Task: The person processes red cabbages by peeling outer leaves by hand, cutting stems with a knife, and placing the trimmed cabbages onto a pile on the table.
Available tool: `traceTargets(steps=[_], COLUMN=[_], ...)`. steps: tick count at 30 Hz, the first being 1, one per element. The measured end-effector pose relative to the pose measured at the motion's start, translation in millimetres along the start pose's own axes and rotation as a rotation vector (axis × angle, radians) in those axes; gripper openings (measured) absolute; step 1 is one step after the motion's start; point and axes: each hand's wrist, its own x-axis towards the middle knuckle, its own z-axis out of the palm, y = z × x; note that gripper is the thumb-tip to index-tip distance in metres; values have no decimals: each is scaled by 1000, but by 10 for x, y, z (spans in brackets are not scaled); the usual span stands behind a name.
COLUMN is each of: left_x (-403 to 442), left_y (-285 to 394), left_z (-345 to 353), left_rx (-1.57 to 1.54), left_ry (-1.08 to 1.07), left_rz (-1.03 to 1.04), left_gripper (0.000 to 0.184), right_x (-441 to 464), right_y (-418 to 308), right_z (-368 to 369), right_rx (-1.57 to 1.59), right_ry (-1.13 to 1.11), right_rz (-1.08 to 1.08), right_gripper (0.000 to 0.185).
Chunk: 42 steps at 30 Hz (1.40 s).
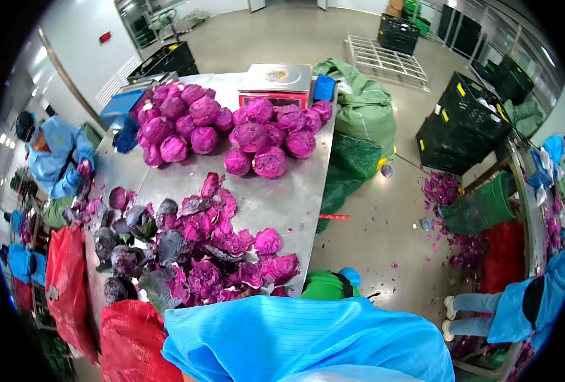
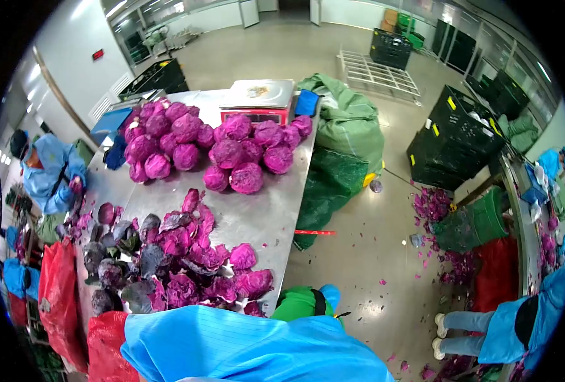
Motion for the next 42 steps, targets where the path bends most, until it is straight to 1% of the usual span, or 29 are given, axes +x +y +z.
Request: traceTargets(steps=[12, 14, 16, 17, 18, 19, 20, 21, 22, 23, 24, 25, 26, 27, 28, 30, 32, 33, 36, 37, 40, 41, 42], left_x=[-43, -128, -261, -300, -345, -352, -370, -416, -449, -486, -528, -562, -589, -607, -583, -556, -523, -495, -512, -514, -539, -544, -533], left_y=[42, 78, 126, 130, 125, 11, -31, 93, -110, -164, -198, -224, -247, -307, -309, -202, -196, -260, -286, -204, -189, -241, -208], left_z=[-80, -144, -215, -227, -252, -233, -244, -196, -223, -244, -266, -240, -207, -211, -193, -101, -29, -16, -27, -11, 7, 10, 11], left_rx=[42, 57, 89, 97, 88, 33, -28, -163, -242, -278, -312, -281, -180, -94, -6, -210, -130, 48, 492, 580, 419, 398, 401], left_ry=[-44, -43, -33, -26, -6, 16, 32, 37, 34, 24, 8, 37, 79, 84, 86, 105, 133, 127, 147, 191, 202, 201, 187], left_rz=[-18, -26, -60, -87, -117, -152, -170, -61, -43, -84, -129, -125, -109, -94, -80, -129, -51, 53, 140, 143, -57, -34, -49], left_gripper=[85, 85, 85, 85, 85, 88, 91, 91, 92, 93, 93, 93, 94, 94, 95, 99, 99, 99, 100, 102, 104, 105, 103], right_x=[5, 29, -2, -19, -41, -105, -371, -865, -1163, -1183, -1604, -1975, -2192, -2235, -2327, -2392, -2449, -2465, -2472, -2446, -2330, -2213, -2201], right_y=[-100, -199, -337, -340, -328, -266, -79, 101, 118, -70, 19, 21, -40, -135, -152, -140, -58, -49, -88, -147, -295, -364, -402], right_z=[160, 225, 168, 47, -238, -668, -961, -989, -1153, -1401, -1381, -1342, -1241, -1108, -996, -743, -539, -492, -469, -502, -566, -586, -539], right_rx=[-40, -82, -215, -295, -307, -292, -52, -31, -226, -302, -436, -441, -369, -361, -468, -672, -761, -811, -730, -685, -448, -370, -154], right_ry=[56, 125, 229, 253, 183, -255, -217, 54, 147, -29, 30, 9, -75, -169, -338, -516, -628, -686, -619, -520, -223, -247, -184], right_rz=[-26, -57, -60, -22, 102, 472, 630, 678, 855, 1069, 1006, 949, 1065, 1126, 1000, 957, 970, 979, 1042, 1074, 1132, 1213, 1270], right_gripper=[30, 28, 27, 26, 26, 29, 30, 29, 32, 31, 27, 26, 26, 27, 38, 49, 52, 54, 48, 46, 48, 52, 54])
